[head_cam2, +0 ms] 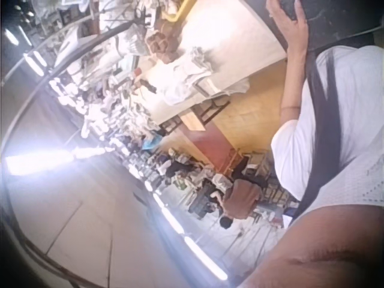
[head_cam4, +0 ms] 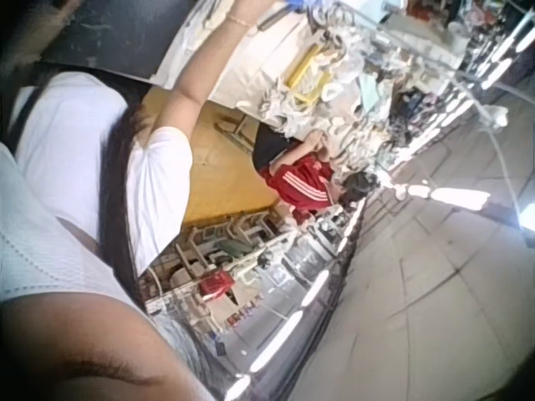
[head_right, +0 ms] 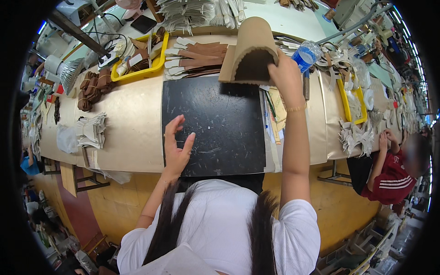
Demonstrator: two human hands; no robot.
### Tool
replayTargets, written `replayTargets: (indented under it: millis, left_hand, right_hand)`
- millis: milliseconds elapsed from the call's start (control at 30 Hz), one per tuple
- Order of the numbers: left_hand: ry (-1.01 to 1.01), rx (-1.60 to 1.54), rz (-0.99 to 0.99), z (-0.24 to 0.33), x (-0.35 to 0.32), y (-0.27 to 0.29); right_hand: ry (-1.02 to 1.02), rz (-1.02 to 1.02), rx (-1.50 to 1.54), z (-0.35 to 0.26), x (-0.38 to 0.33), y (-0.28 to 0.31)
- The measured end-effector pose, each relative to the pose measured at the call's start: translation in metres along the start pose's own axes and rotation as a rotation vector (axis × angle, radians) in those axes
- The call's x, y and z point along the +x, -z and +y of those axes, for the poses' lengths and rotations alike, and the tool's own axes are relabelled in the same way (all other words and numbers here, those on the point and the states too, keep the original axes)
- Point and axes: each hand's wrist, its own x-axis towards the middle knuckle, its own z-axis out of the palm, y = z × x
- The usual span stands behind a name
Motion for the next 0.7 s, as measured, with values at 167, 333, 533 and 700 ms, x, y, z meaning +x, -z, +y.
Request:
replayTargets:
  millis: [167,333,533,700]
  left_hand:
    - [0.089,0.013,-0.014,-0.016,-0.009,-0.01]
    - [0.105,0.029,-0.021,-0.017,-0.008,-0.012]
    - [0.106,0.034,-0.038,-0.016,-0.005,-0.018]
    - [0.154,-0.011,0.01,-0.019,-0.009,-0.011]
  right_hand:
    - [-0.08,-0.039,-0.078,0.013,0.036,-0.026]
    - [-0.075,-0.006,0.009,0.021,0.035,-0.049]
    - [-0.124,-0.063,0.046,0.066,0.032,-0.074]
    - [-0.142,-0.179,0.082,0.069,0.02,-0.068]
